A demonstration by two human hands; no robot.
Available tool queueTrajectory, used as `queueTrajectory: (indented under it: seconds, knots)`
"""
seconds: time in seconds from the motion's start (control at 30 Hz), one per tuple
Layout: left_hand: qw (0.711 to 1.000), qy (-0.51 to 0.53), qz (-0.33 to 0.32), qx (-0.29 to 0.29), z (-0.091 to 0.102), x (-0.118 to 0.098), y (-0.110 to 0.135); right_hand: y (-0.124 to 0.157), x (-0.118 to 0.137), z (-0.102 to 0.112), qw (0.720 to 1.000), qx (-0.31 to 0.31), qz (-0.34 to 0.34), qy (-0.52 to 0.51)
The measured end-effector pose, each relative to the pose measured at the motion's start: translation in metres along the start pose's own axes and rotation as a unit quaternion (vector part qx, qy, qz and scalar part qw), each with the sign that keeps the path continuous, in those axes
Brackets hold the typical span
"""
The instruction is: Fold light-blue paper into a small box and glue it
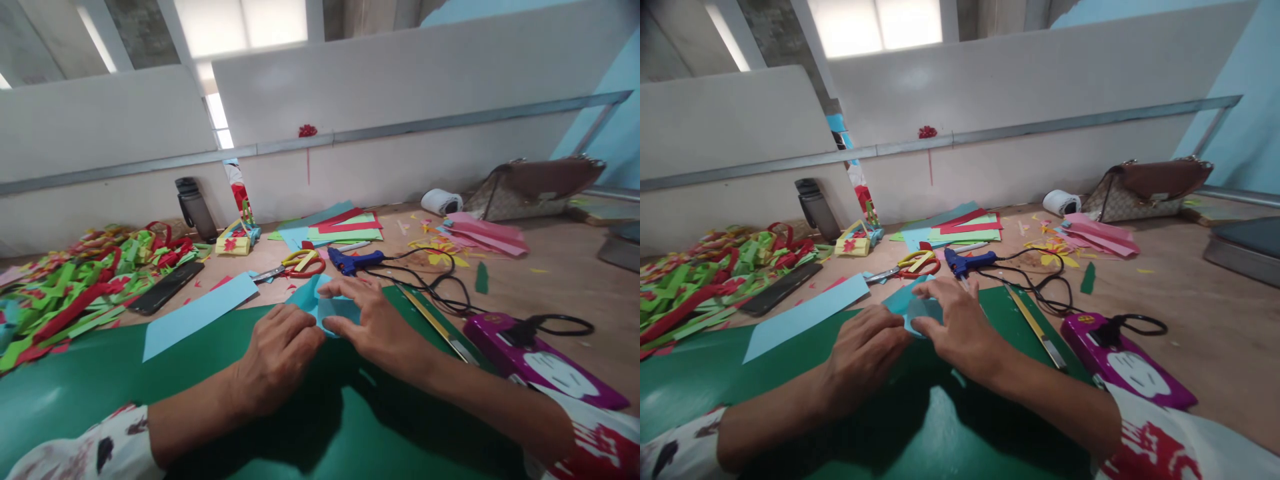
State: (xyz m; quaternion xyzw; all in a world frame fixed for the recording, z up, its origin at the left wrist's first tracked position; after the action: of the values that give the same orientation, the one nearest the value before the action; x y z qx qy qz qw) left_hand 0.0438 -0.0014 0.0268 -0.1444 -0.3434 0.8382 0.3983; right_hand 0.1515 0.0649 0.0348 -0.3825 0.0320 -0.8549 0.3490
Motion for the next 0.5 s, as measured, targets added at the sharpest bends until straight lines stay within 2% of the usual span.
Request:
queueTrajectory:
  seconds: [0.23,0.5]
  knots:
    - [1.000,0.015,0.005,-0.001,-0.0010,0.0007,-0.0002,-0.0001,0.0028,-0.0049,0.999,0.011,0.014,0.040]
    - [1.000,-0.004,-0.018,-0.008,0.0042,-0.0045,-0.0047,-0.0007,-0.0039,-0.0077,0.998,0.045,-0.019,-0.030]
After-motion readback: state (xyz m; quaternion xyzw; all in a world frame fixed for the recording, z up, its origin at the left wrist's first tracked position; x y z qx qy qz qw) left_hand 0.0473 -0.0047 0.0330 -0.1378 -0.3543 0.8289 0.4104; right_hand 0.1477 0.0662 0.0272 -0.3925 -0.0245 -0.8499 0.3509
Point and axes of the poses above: each hand's wrist, its own y-axis away from the middle knuckle, its own z-axis out of the back of the hand, x = y × z, the point moved 7 cm from there along -y, towards the middle knuckle, and after that the axes turned 7 degrees about x, right-handed, at the moved point
